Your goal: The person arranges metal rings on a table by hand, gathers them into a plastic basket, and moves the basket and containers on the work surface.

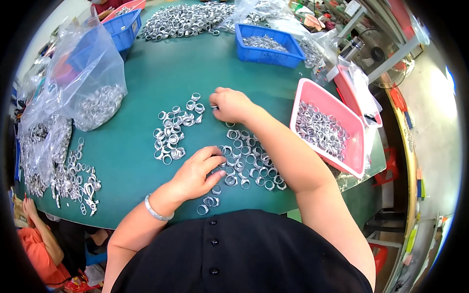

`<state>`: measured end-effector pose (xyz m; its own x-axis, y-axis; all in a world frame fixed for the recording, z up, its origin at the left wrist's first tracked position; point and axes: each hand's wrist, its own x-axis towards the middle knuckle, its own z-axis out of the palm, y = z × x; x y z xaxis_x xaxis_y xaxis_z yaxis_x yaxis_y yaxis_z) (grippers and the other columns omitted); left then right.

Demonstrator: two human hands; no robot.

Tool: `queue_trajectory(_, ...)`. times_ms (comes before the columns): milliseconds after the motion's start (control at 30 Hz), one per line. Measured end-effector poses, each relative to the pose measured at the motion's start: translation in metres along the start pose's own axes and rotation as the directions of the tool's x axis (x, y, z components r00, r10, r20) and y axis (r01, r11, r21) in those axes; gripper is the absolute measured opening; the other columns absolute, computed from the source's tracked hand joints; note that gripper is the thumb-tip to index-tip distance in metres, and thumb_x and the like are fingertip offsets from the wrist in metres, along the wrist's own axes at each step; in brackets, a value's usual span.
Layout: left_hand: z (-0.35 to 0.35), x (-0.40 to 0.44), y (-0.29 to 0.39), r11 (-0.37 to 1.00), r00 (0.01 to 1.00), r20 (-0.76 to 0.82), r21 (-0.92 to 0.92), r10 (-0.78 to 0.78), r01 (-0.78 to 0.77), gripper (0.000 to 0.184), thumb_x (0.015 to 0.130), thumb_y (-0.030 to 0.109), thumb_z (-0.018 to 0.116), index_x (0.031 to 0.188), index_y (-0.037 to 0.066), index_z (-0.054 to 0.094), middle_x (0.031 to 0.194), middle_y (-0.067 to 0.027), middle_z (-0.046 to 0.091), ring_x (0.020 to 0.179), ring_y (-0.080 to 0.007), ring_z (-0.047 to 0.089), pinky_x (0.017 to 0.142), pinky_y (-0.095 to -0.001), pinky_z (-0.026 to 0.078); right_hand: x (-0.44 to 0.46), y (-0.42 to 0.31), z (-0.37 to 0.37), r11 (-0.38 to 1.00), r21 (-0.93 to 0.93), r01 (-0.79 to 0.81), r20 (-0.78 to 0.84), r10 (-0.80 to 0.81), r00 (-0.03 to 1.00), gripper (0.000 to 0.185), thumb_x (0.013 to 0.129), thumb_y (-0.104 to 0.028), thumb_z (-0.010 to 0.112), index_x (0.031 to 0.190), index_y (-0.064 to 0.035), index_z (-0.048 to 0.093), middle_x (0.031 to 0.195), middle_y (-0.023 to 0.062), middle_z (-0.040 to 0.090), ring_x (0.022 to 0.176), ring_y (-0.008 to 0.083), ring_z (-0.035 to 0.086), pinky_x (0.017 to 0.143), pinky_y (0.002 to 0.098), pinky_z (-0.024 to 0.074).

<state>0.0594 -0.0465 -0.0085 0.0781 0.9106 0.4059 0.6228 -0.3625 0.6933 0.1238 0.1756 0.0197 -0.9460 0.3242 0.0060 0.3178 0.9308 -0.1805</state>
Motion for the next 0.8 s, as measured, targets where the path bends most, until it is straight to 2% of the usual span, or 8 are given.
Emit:
queue_trajectory(67,0.002,-0.001,-0.001,1.000,1.000,-0.008,-0.003,0.001,-0.001,0.028,0.079,0.012,0.067,0.105,0.003,0.060,0.111,-0.0146,0.054,0.102,-0.0324,0.056,0.085,-0.0386,0.048,-0.005,0.003,-0.017,0.990,-0.136,-0.026,0.180,0.051,0.982,0.026,0.070,-0.027,0.067,0.088,-0.0075,0.064,0.095,0.0110,0.060,0.096,0.0311,0.059,0.081,0.0412,0.0494)
queue_trajectory(167,0.005,-0.001,-0.001,1.000,1.000,-0.020,0.006,0.015,-0.015,0.028,0.079,0.012,0.067,0.105,0.003,0.060,0.112,-0.0144,0.054,0.103,-0.0324,0.056,0.085,-0.0387,0.048,0.002,-0.008,-0.034,0.994,-0.083,-0.069,0.161,0.082,0.983,0.031,0.069,-0.029,0.069,0.090,-0.0074,0.063,0.096,0.0114,0.061,0.096,0.0313,0.059,0.081,0.0411,0.0491)
queue_trajectory(300,0.002,-0.001,0.000,1.000,1.000,-0.012,0.013,0.003,-0.003,0.027,0.080,0.012,0.067,0.104,0.004,0.060,0.112,-0.0146,0.054,0.103,-0.0329,0.056,0.086,-0.0390,0.048,0.021,-0.017,0.001,0.978,0.169,0.118,-0.157,-0.092,0.983,0.029,0.073,-0.026,0.068,0.094,-0.0074,0.062,0.096,0.0118,0.061,0.094,0.0305,0.059,0.078,0.0412,0.0493)
queue_trajectory(433,0.001,-0.002,-0.001,1.000,1.000,-0.008,-0.006,-0.010,0.010,0.027,0.080,0.013,0.067,0.104,0.004,0.060,0.112,-0.0146,0.054,0.104,-0.0332,0.056,0.086,-0.0392,0.048,0.027,-0.009,0.006,0.991,0.130,-0.011,-0.037,0.016,0.999,0.016,0.073,-0.018,0.061,0.085,-0.0070,0.064,0.089,0.0134,0.063,0.090,0.0318,0.061,0.077,0.0409,0.0499)
queue_trajectory(567,0.004,-0.002,-0.003,1.000,1.000,-0.022,0.002,0.002,-0.002,0.027,0.080,0.012,0.067,0.104,0.004,0.060,0.112,-0.0147,0.054,0.103,-0.0333,0.056,0.087,-0.0392,0.048,0.023,-0.012,-0.035,0.979,-0.105,-0.176,0.321,0.201,0.925,0.015,0.069,-0.016,0.060,0.080,-0.0074,0.065,0.081,0.0123,0.067,0.082,0.0301,0.064,0.071,0.0406,0.0516)
queue_trajectory(600,0.004,-0.002,-0.003,1.000,1.000,-0.018,0.001,0.002,-0.002,0.027,0.080,0.012,0.067,0.104,0.004,0.060,0.112,-0.0148,0.054,0.103,-0.0333,0.056,0.087,-0.0392,0.048,0.026,-0.018,-0.045,0.971,-0.133,-0.197,0.364,0.233,0.902,0.020,0.070,-0.017,0.061,0.088,-0.0086,0.066,0.090,0.0131,0.066,0.090,0.0299,0.062,0.077,0.0398,0.0507)
queue_trajectory(700,0.002,-0.002,-0.001,1.000,1.000,-0.008,0.001,-0.008,0.008,0.027,0.080,0.012,0.067,0.104,0.003,0.060,0.112,-0.0151,0.054,0.103,-0.0333,0.056,0.087,-0.0390,0.048,0.042,0.002,-0.018,0.992,0.070,0.103,0.017,-0.104,0.994,0.029,0.071,-0.017,0.064,0.099,-0.0095,0.064,0.103,0.0141,0.061,0.100,0.0318,0.058,0.087,0.0393,0.0474)
queue_trajectory(800,0.002,-0.001,-0.001,1.000,1.000,0.004,0.002,-0.017,0.017,0.027,0.079,0.012,0.067,0.104,0.003,0.060,0.112,-0.0152,0.055,0.103,-0.0333,0.056,0.087,-0.0388,0.048,0.053,-0.005,-0.003,0.978,0.139,0.155,0.045,-0.163,0.986,0.036,0.073,-0.017,0.069,0.109,-0.0166,0.063,0.112,0.0123,0.056,0.111,0.0327,0.049,0.095,0.0398,0.0420)
